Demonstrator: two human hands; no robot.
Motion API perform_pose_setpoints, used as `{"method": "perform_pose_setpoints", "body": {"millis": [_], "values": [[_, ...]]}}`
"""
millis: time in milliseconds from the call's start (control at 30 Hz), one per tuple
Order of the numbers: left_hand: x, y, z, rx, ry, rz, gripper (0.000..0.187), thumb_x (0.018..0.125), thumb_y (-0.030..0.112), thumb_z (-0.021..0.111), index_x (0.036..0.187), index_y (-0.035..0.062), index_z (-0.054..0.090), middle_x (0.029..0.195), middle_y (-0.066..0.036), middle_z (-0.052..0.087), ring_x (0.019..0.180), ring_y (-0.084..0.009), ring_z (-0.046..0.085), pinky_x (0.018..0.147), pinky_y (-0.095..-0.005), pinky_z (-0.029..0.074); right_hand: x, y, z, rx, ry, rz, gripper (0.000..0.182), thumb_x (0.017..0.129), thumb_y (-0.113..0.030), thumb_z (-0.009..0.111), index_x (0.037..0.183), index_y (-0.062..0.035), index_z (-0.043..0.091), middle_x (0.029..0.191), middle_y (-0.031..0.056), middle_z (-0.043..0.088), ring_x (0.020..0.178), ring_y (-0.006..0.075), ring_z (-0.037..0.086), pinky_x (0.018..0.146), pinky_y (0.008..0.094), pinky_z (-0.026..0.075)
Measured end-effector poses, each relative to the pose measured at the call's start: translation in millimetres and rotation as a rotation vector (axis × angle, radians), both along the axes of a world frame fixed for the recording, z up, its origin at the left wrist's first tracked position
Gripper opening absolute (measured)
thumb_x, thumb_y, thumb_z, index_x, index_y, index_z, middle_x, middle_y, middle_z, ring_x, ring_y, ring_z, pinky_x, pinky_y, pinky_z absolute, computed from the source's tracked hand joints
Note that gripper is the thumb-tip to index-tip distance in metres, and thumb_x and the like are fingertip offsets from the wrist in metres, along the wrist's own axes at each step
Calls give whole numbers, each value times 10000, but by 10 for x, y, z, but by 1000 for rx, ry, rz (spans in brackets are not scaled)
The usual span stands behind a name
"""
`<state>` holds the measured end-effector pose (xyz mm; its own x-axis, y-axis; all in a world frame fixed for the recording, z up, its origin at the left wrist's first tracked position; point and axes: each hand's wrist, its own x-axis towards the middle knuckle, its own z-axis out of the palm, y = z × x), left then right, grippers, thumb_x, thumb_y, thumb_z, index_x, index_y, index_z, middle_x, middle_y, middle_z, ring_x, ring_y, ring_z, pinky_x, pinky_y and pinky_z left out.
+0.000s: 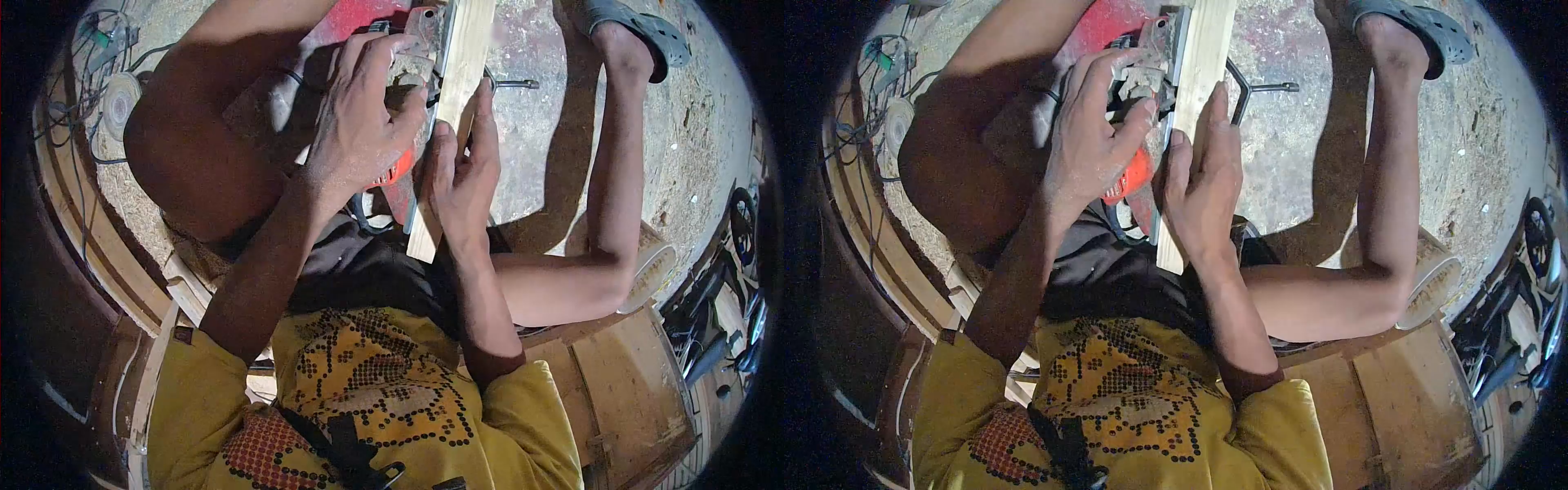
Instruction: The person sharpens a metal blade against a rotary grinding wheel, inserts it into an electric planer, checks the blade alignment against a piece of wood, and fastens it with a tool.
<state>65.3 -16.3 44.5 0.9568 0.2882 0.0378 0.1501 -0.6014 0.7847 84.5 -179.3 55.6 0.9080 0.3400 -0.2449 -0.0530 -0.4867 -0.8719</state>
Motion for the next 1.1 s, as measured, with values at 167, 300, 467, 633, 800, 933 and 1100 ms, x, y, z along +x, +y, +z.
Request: {"method": "perform_pose_setpoints", "body": {"millis": [167,300,467,633,800,933,1100], "values": [[43,0,52,-4,81,13,467,913,208,683,1294,-13,528,1211,-240,528,1166,-427,558,1031,-499,449,-15,-12,-16,-43,-11,29,629,1054,-83,502,1588,118,237,1636,300,322,1533,346,321,1242,410,255],[132,-53,84,-37,239,94,449,909,268,708,1189,-33,528,1158,-256,538,1068,-431,606,943,-516,491,-39,-31,-139,-128,-216,72,667,1012,-80,513,1608,54,248,1089,274,548,992,409,551,904,470,462],[150,-60,-2,42,221,123,501,853,294,768,1139,-38,527,1091,-253,573,971,-417,636,869,-505,513,-75,-34,-145,-115,-188,86,680,1037,-100,477,1631,33,173,1128,285,516,998,432,549,897,493,466],[147,-18,-26,115,192,94,536,857,388,816,1153,3,587,1080,-220,654,1019,-409,667,885,-463,527,-99,-25,-116,-135,-161,96,701,1037,-95,475,1636,24,132,1155,295,499,1025,464,547,898,509,467],[155,13,-34,116,194,65,557,837,396,830,1151,-9,611,1075,-238,672,1008,-406,680,890,-451,533,-119,-37,-159,-137,-206,104,723,1031,-88,479,1638,19,101,1241,330,486,1097,514,537,944,531,463],[159,34,-41,122,197,49,574,821,402,842,1149,-18,630,1071,-253,686,999,-404,691,895,-442,538,-129,-37,-165,-118,-203,101,742,1022,-74,488,1638,16,83,1332,365,450,1162,551,516,986,545,453],[159,52,-104,222,225,50,571,809,390,854,1145,-23,647,1068,-257,700,988,-398,701,896,-432,542,-125,-25,-145,-99,-161,86,750,1019,-65,493,1638,14,78,1361,375,432,1178,568,510,990,550,456]]}}
